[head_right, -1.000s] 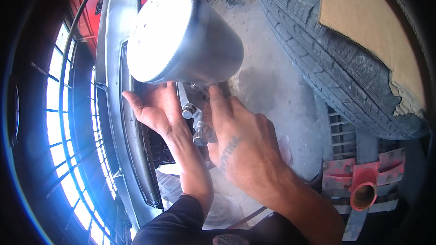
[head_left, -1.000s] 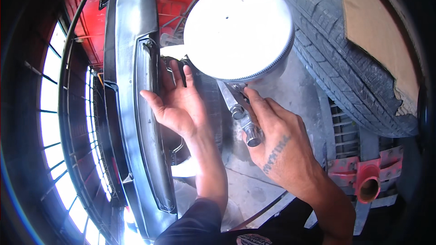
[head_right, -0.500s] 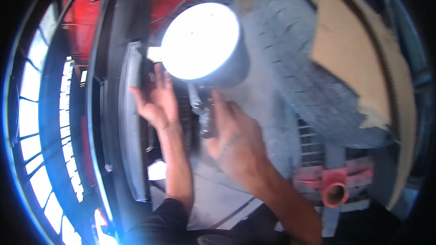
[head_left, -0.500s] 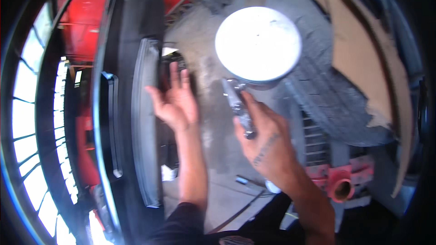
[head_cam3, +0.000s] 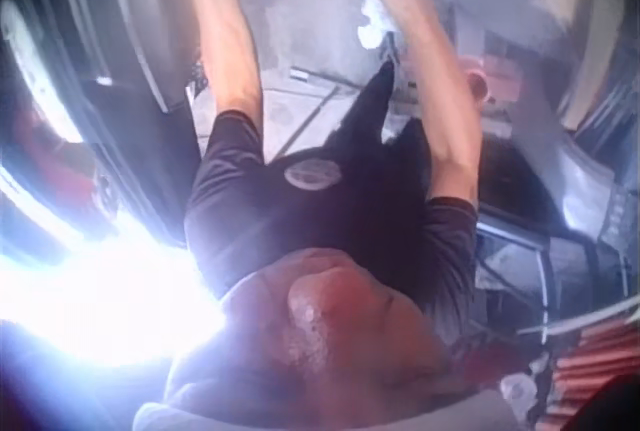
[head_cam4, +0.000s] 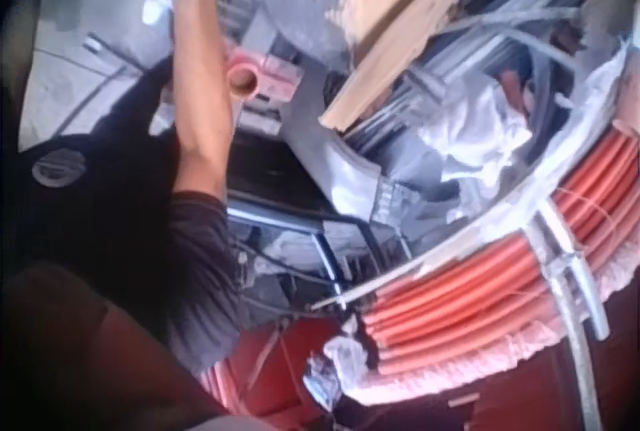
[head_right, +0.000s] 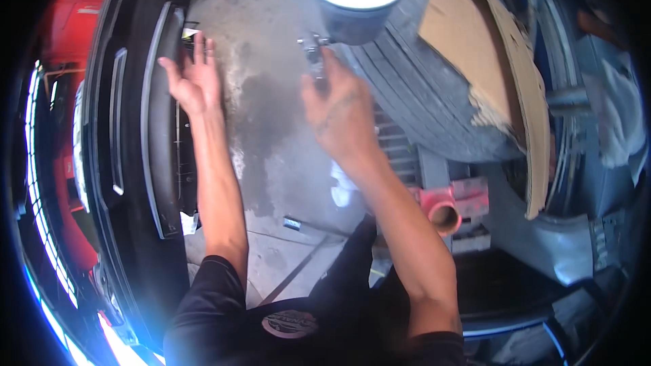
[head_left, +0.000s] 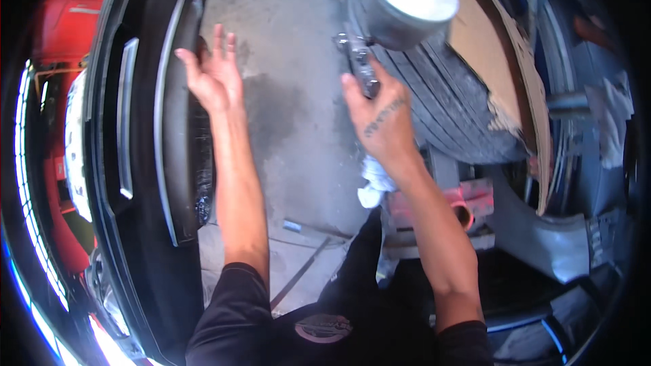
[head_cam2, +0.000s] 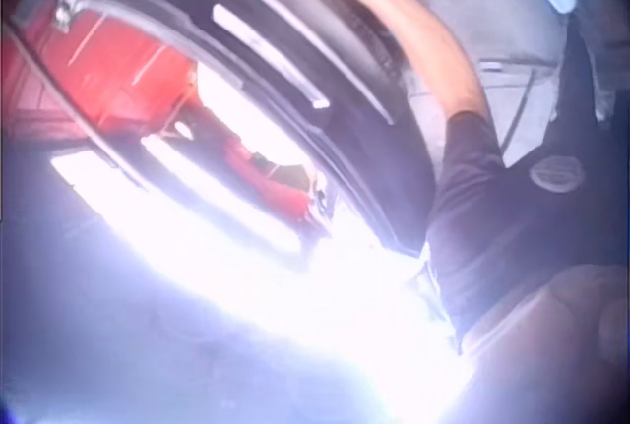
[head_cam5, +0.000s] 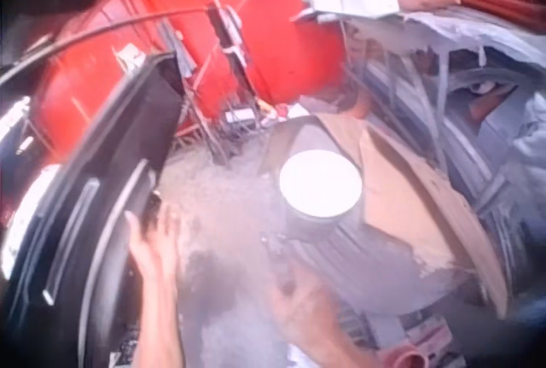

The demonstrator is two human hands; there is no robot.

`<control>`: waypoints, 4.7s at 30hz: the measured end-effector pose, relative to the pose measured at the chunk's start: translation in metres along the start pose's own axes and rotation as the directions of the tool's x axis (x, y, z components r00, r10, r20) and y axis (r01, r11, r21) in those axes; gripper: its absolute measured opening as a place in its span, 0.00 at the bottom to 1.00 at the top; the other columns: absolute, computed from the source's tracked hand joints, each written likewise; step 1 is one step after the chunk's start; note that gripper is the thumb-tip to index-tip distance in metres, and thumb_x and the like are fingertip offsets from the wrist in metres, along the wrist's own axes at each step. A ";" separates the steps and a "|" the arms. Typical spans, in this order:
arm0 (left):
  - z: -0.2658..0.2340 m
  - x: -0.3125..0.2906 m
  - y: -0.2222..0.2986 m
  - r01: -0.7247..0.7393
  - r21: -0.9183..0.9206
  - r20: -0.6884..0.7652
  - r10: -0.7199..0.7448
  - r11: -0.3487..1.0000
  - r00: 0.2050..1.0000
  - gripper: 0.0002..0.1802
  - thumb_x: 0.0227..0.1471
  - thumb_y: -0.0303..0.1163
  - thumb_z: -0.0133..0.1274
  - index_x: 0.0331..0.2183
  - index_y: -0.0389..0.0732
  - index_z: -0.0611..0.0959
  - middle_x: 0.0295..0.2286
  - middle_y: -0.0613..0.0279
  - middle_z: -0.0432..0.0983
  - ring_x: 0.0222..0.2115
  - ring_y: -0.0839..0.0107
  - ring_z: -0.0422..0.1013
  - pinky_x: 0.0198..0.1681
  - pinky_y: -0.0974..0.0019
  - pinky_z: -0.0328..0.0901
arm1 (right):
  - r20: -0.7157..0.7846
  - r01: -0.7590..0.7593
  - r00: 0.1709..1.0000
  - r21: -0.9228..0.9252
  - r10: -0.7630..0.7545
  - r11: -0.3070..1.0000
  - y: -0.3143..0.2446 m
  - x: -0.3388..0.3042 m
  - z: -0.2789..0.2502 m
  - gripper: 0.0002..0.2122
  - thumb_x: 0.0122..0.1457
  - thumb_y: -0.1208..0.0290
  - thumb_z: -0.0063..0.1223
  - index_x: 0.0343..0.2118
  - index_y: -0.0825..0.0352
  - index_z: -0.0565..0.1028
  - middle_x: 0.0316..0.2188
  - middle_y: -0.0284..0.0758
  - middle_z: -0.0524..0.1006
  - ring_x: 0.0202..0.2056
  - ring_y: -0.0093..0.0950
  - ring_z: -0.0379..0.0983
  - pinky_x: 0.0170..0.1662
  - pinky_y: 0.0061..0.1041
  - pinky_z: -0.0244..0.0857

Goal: The person mixes black paint in a small container and pours it into a spray gun. They then apply masking tape to a black car bumper and spray paint the surface with the spray gun.

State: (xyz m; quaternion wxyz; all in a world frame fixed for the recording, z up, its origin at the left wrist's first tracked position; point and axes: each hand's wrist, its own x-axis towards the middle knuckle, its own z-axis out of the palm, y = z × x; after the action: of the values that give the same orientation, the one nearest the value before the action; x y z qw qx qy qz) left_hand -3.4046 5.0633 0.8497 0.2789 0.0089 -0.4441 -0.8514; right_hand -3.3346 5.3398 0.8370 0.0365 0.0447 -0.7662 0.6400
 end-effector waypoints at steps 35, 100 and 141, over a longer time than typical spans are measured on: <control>0.001 0.066 0.033 -0.634 0.674 0.663 -0.070 -0.379 0.746 0.17 0.53 0.23 0.61 0.47 0.38 0.86 0.46 0.52 0.80 0.40 0.53 0.79 0.44 0.57 0.74 | 0.117 -0.089 0.991 0.149 0.072 0.985 0.042 -0.045 0.092 0.21 0.64 0.72 0.55 0.57 0.78 0.72 0.43 0.55 0.80 0.44 0.54 0.79 0.49 0.44 0.72; 0.040 0.147 0.114 -0.790 -0.270 0.529 -0.770 -0.550 0.355 0.04 0.54 0.30 0.59 0.34 0.42 0.85 0.33 0.59 0.76 0.39 0.59 0.73 0.47 0.55 0.64 | 0.242 -0.207 0.960 0.266 0.143 0.941 0.091 -0.073 0.101 0.25 0.61 0.79 0.56 0.61 0.78 0.69 0.43 0.56 0.80 0.42 0.49 0.81 0.46 0.39 0.74; -0.216 -0.466 -0.090 0.825 -0.298 -0.448 -0.834 0.480 0.323 0.31 0.72 0.49 0.39 0.61 0.32 0.69 0.54 0.44 0.74 0.52 0.50 0.75 0.55 0.48 0.73 | -0.197 -0.175 0.958 0.178 0.209 0.968 0.116 -0.157 0.107 0.20 0.66 0.74 0.54 0.61 0.69 0.71 0.33 0.39 0.79 0.32 0.28 0.76 0.39 0.31 0.72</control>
State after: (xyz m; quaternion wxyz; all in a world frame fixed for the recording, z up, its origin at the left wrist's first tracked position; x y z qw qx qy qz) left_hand -2.9964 5.1667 0.5424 -0.0828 0.4702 -0.2721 -0.8355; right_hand -3.1923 5.2581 0.6864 0.0528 -0.0967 -0.7051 0.7005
